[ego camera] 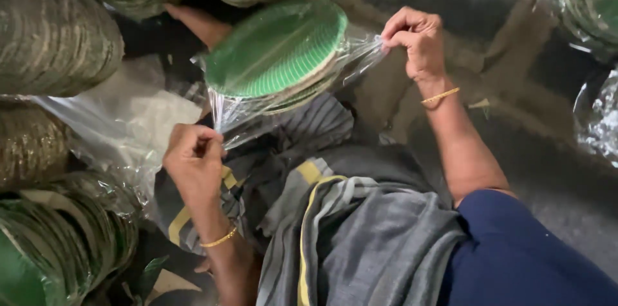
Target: The person sits on the floor of a plate-making workshop and wraps round areca-leaf plates in clear plastic film, smoothing the wrap over each plate by hand. They stack the wrapped plates onto tall piles around them and pick up new unwrapped plates one at a time to continue wrapping.
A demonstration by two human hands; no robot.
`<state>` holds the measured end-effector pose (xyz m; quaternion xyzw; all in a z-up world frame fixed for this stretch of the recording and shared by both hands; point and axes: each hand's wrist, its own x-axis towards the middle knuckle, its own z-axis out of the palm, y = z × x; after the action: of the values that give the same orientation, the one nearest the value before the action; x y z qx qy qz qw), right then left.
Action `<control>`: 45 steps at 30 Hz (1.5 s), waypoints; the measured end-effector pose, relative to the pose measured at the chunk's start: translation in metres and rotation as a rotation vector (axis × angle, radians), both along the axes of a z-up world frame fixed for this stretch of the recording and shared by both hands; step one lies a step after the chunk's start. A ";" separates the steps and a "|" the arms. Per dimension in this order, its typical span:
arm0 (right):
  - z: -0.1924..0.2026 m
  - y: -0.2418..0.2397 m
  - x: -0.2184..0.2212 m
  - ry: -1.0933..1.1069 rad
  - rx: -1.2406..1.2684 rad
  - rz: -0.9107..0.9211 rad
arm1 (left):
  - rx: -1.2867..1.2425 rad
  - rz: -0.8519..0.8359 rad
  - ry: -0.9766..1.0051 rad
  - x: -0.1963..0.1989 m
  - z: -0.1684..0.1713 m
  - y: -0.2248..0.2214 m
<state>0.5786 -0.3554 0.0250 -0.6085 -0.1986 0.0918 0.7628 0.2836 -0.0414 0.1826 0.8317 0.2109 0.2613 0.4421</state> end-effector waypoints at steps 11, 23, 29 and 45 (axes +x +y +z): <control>-0.066 0.098 -0.049 0.539 -0.072 0.222 | -0.063 -0.196 0.278 -0.046 -0.096 0.021; 0.032 0.163 -0.038 0.303 -0.323 0.440 | -1.463 0.232 -0.268 -0.054 -0.232 0.068; 0.073 0.182 -0.042 0.227 -0.237 0.587 | -1.545 0.209 -0.275 -0.066 -0.296 0.097; -0.013 0.049 -0.087 0.527 0.033 0.522 | -0.532 0.039 -0.101 -0.042 -0.128 -0.013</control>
<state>0.4915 -0.3062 0.0117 -0.4807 -0.1453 0.4333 0.7483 0.2415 -0.0548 0.0545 0.6681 0.2658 0.2463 0.6499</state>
